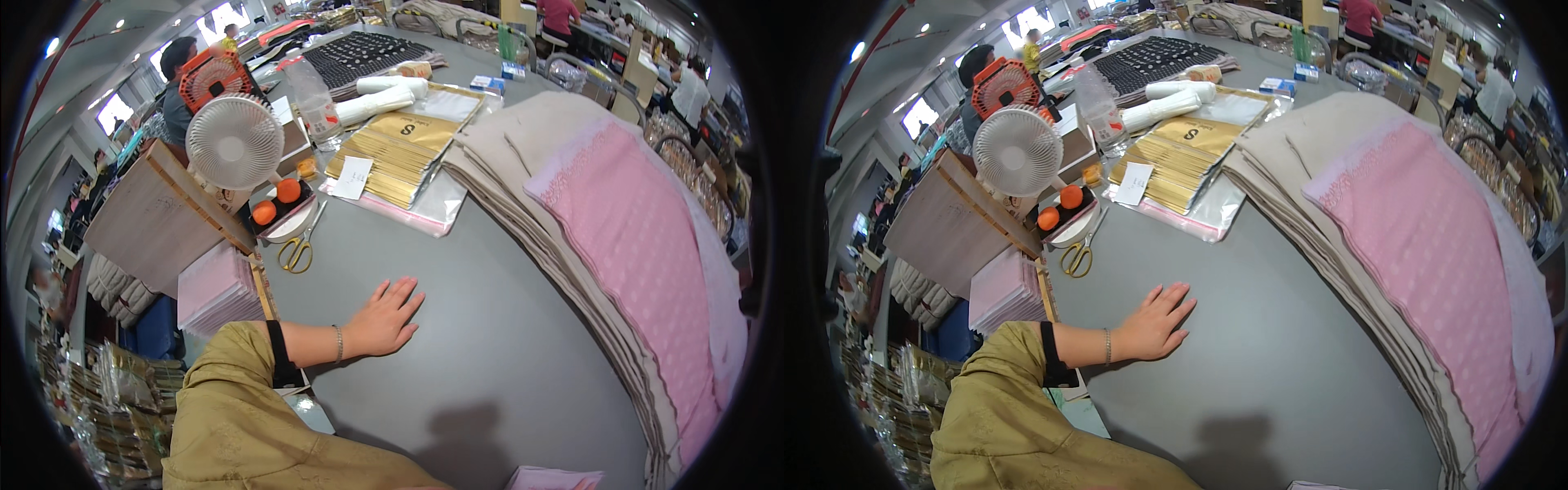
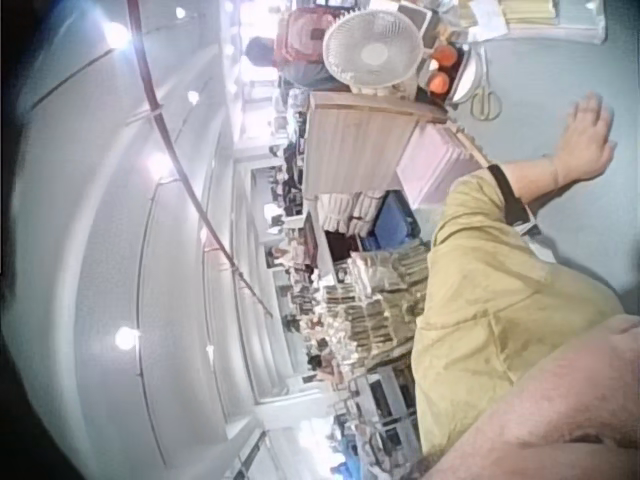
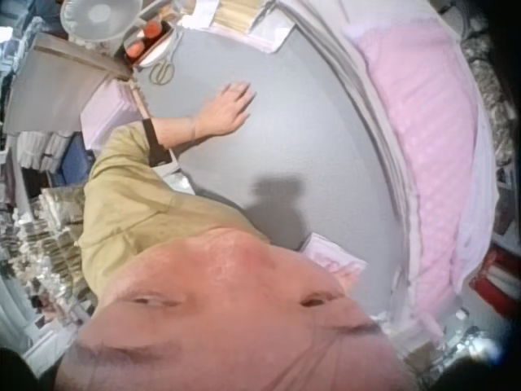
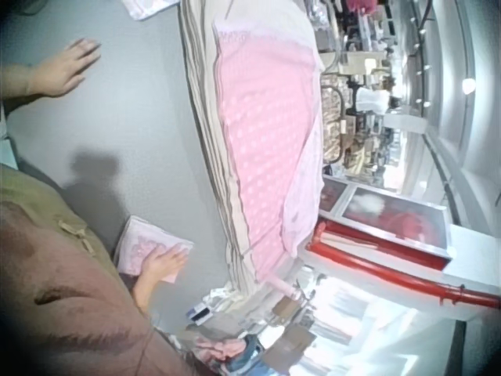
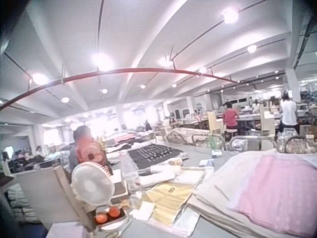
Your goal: The person repeatedly picks up pink patterned cloths, folds them neatly, places each folded cloth into a clear plastic bag, and stacks the packaged items on the table. The process is repeated multiple times with consistent folding and packaging.
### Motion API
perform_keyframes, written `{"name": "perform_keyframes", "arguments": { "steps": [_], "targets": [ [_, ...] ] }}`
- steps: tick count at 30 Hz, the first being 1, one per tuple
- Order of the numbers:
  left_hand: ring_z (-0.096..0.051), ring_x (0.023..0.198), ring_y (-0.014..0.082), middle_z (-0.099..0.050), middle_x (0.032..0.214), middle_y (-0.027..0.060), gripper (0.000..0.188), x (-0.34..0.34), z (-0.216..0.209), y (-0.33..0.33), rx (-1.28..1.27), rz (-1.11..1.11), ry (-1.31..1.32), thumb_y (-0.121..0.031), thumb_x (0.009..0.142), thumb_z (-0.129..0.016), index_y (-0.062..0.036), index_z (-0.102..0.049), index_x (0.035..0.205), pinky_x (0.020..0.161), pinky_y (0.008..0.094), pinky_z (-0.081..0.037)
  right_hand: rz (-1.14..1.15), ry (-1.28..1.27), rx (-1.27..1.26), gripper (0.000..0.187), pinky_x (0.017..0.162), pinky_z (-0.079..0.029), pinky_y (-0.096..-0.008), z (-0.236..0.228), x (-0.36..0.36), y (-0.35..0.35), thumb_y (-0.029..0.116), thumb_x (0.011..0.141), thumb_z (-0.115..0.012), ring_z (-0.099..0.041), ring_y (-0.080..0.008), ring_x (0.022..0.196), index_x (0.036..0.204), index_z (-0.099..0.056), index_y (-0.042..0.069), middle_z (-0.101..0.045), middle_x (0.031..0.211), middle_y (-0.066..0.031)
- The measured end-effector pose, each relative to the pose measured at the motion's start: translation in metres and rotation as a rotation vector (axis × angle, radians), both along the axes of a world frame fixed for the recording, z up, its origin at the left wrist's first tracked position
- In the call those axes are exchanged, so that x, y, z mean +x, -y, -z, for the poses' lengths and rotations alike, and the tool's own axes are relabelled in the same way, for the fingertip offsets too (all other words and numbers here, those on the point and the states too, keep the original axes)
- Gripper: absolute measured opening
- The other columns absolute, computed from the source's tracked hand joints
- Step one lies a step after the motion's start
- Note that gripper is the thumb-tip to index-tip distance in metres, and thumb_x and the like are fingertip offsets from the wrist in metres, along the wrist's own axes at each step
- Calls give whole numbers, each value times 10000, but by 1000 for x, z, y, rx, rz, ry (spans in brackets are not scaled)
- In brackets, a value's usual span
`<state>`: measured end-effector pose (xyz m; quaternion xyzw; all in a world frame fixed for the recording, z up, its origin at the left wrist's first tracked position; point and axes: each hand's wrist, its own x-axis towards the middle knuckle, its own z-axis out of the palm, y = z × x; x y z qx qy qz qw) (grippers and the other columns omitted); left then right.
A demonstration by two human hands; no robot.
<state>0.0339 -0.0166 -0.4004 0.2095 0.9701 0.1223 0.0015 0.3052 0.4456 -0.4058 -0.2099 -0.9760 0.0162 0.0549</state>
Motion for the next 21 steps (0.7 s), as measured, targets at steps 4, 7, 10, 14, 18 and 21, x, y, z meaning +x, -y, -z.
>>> {"name": "perform_keyframes", "arguments": {
  "steps": [4, 7, 10, 14, 18, 21],
  "targets": [
    [-258, 1393, 374, -289, 1479, 228, 550, 2, 4, 2, 33, -9, -20, -279, 909, -535, -19, -401, 1373, 1135, 526, -186, 3, 6, 47, 642, 1085, -207, -613, 8, 3, -3, 426, 915, -477, -296, -515, 1308, 1407, -388, 25, -348, 1433, -296],
    [-255, 1395, 366, -302, 1473, 224, 542, 3, 10, 3, 44, -19, -43, -294, 917, -525, -22, -408, 1371, 1136, 519, -189, -1, 21, 67, 657, 1082, -226, -604, 11, 2, -7, 454, 919, -463, -306, -489, 1317, 1421, -376, 40, -353, 1435, -291],
    [-264, 1391, 359, -319, 1463, 219, 536, 4, 17, 4, 60, -26, -63, -302, 918, -521, -26, -418, 1365, 1135, 514, -196, -2, 96, 81, 672, 1078, -245, -596, 9, -2, -10, 483, 923, -449, -317, -463, 1327, 1434, -364, 55, -357, 1436, -286],
    [-289, 1379, 347, -341, 1448, 213, 521, 2, 23, 3, 75, -38, -92, -305, 915, -520, -31, -437, 1351, 1128, 518, -210, 2, 199, 96, 692, 1074, -270, -584, 2, -5, -10, 521, 928, -431, -331, -428, 1340, 1452, -347, 76, -363, 1439, -280],
    [-297, 1377, 338, -352, 1445, 204, 503, 8, 27, -1, 116, -159, -146, -298, 919, -513, -38, -447, 1346, 1119, 536, -218, 58, 87, 39, 668, 1104, -232, -572, 5, -5, -5, 469, 911, -508, -304, -400, 1362, 1440, -371, 84, -365, 1446, -254],
    [-293, 1380, 337, -346, 1454, 204, 498, 24, 29, -7, 81, -300, -185, -295, 927, -500, -41, -444, 1352, 1117, 546, -217, 180, 46, 26, 640, 1092, -234, -564, 13, -5, -3, 448, 936, -466, -267, -404, 1380, 1449, -345, 86, -316, 1500, -180]
  ]
}}
